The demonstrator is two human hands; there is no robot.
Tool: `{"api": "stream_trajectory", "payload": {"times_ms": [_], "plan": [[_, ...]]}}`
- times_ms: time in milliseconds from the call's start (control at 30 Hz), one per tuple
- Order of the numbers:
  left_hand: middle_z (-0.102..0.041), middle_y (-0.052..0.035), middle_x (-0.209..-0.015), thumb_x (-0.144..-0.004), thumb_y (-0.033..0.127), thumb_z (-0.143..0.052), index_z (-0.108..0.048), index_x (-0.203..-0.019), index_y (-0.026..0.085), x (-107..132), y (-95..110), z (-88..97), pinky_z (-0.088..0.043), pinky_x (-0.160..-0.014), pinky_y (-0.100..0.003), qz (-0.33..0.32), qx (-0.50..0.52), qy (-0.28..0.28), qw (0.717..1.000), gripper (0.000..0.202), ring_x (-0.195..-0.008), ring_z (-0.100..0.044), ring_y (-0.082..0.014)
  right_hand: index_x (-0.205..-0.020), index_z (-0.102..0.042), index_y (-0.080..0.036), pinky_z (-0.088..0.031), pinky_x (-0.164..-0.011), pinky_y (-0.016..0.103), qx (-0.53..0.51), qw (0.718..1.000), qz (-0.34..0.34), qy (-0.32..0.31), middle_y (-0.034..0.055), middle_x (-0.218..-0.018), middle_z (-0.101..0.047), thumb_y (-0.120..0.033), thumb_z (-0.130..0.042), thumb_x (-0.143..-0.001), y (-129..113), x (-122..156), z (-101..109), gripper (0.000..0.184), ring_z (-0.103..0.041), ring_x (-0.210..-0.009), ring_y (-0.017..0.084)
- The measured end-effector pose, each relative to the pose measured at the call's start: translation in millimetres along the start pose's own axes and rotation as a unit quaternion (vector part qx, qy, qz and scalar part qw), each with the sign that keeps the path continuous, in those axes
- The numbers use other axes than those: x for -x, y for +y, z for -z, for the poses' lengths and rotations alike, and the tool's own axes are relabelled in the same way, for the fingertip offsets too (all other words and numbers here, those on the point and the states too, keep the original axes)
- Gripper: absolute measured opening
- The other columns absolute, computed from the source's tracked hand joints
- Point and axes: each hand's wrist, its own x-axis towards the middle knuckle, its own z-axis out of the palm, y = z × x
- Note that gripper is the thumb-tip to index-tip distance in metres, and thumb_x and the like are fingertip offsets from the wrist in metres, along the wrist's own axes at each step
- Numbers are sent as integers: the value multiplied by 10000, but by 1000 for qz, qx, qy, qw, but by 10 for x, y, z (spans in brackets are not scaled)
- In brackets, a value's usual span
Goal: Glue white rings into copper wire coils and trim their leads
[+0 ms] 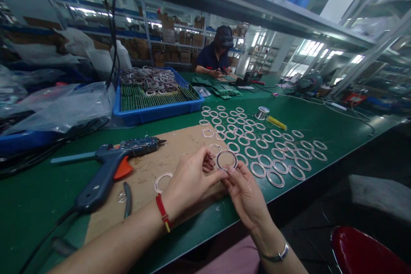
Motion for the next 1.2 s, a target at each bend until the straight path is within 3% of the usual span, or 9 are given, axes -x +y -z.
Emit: {"api": "stream_trajectory", "payload": {"times_ms": [167,333,467,600,733,833,967,1033,1200], "plan": [[-649,-15,-837,-759,331,-686,-525,-951,173,37,51,-26,-504,-672,-266,6,-16,13,1000,296,-729,-622,-132,-881,-510,-178,-484,-901,304,36,998,27,-35,25,-940,-609,-316,-717,-746,91,47,-35,283,-599,-911,131],[-668,-15,-857,-791,229,-635,-574,-946,169,8,42,35,-496,-685,-243,9,-37,-12,999,177,-768,-634,-126,-831,-512,-153,-515,-796,271,112,992,62,-14,34,-889,-619,-350,-732,-735,94,91,12,311,-620,-823,130],[-661,-8,-772,-831,200,-551,-612,-881,158,-95,-56,251,-467,-663,-242,1,-130,69,989,89,-710,-623,-122,-845,-511,-142,-529,-721,254,161,984,74,-1,6,-766,-580,-389,-739,-722,14,81,142,357,-612,-696,104],[-657,-5,-787,-880,327,-524,-634,-898,178,-132,-19,590,-437,-653,-234,-46,-168,109,979,186,-696,-612,-118,-886,-479,-137,-520,-667,256,264,961,77,10,26,-719,-597,-460,-745,-687,-67,-62,361,464,-621,-649,130],[-616,-8,-714,-919,389,-454,-600,-832,169,-76,-14,842,-364,-603,-232,-36,-258,131,956,278,-634,-561,-119,-954,-464,-153,-511,-655,286,416,902,113,29,47,-774,-623,-504,-698,-726,-128,-214,574,479,-631,-682,159],[-632,-38,-754,-937,426,-383,-601,-801,170,-20,-129,933,-306,-593,-252,21,-368,103,924,363,-673,-556,-155,-938,-551,-152,-481,-663,294,568,801,183,46,60,-828,-621,-489,-600,-825,-193,-225,668,359,-601,-706,150],[-617,-20,-660,-897,520,-430,-610,-694,179,70,-267,999,-271,-555,-255,100,-379,52,919,436,-600,-523,-146,-1008,-602,-160,-434,-691,285,633,666,385,89,61,-901,-579,-362,-568,-875,-260,-102,687,244,-524,-766,138],[-615,-3,-645,-874,496,-488,-612,-688,176,120,-292,1032,-317,-564,-246,114,-327,47,937,390,-587,-529,-129,-985,-601,-158,-424,-708,265,610,648,451,66,52,-892,-564,-251,-563,-881,-246,-22,660,145,-515,-812,130],[-690,-4,-903,-878,375,-518,-679,-959,216,206,-308,1095,-449,-716,-244,73,-219,94,968,240,-803,-634,-140,-956,-589,-154,-431,-783,275,546,689,477,-13,45,-903,-569,-84,-553,-847,-138,74,578,135,-542,-875,127]]}}
